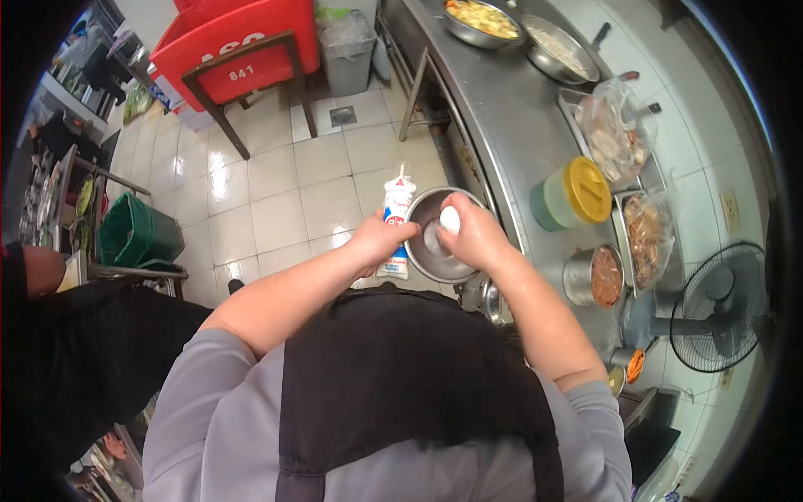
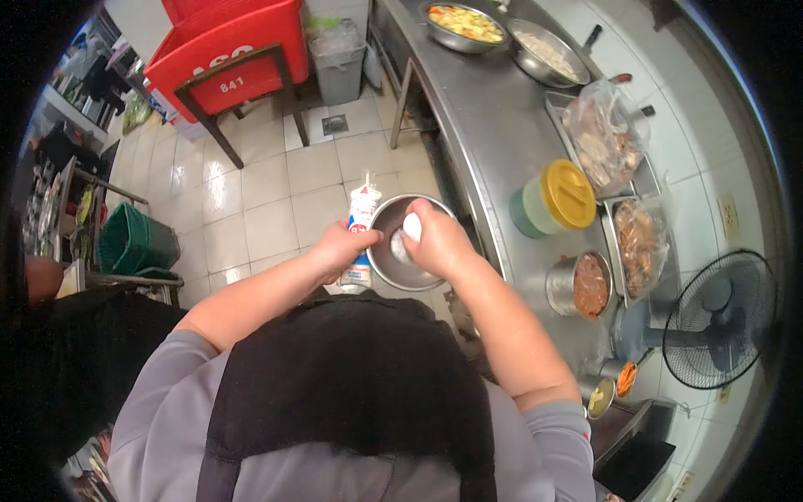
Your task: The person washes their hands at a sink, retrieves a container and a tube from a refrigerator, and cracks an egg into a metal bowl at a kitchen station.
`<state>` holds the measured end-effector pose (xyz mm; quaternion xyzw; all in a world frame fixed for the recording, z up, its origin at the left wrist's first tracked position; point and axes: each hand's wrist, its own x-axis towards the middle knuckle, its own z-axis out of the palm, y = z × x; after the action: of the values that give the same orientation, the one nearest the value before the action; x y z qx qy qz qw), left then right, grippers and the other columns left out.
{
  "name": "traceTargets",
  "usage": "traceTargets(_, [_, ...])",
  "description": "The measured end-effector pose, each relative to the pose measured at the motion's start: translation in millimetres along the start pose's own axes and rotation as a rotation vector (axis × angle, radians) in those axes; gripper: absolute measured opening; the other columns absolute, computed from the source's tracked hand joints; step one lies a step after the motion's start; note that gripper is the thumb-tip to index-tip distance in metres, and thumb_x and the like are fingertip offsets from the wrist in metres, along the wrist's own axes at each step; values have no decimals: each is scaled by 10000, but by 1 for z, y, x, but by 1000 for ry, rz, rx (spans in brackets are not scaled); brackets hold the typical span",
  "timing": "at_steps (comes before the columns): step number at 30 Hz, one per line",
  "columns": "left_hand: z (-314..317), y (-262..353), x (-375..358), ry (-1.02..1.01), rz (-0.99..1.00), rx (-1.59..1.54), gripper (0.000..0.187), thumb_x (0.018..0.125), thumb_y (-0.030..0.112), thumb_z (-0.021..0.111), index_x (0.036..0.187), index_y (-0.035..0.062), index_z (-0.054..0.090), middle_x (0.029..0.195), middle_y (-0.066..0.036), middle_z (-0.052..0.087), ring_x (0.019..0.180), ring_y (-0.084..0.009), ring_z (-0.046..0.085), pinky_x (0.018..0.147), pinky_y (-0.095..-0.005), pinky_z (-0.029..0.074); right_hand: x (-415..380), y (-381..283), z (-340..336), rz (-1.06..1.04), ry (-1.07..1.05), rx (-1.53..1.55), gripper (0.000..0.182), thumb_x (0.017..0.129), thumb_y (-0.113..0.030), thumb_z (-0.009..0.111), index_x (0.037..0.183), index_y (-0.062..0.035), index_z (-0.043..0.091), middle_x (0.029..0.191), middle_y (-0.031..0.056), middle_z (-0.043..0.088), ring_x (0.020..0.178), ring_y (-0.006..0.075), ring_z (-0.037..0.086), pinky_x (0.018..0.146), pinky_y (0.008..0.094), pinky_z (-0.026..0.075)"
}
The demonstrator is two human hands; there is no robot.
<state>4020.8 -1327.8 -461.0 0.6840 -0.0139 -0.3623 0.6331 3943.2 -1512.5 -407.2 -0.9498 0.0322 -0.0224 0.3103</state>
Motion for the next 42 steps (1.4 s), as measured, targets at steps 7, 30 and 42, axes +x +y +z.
traceTargets(7, [-53, 19, 27, 64, 32, -71, 400, 744, 173, 716, 1059, -36, 586, 913, -100, 656, 756, -158, 622, 671, -308, 511, 72, -49, -8, 68, -76, 18, 469, 793, -346, 708, 1114, -39, 559, 968, 243, 658, 933, 402, 634, 800, 433, 510])
traceTargets(30, [-186, 52, 52, 535, 97, -437, 416, 852, 80, 636, 1226, -35, 494, 1083, -132, 633, 924, -195, 639, 812, -333, 522, 265, 175, 126, 906, -381, 1248, 74, 933, -122, 558, 1005, -121, 540, 782, 35, 582, 572, 144, 572, 422, 215, 437])
traceTargets(42, [-236, 46, 39, 627, 46, -492, 348, 878, 131, 598, 1170, -43, 524, 986, -129, 655, 828, -223, 666, 754, -355, 546, 461, 12, 0, 326, -269, 1050, 696, 880, -497, 613, 1371, -103, 316, 1164, 210, 548, 839, 295, 655, 554, 379, 548])
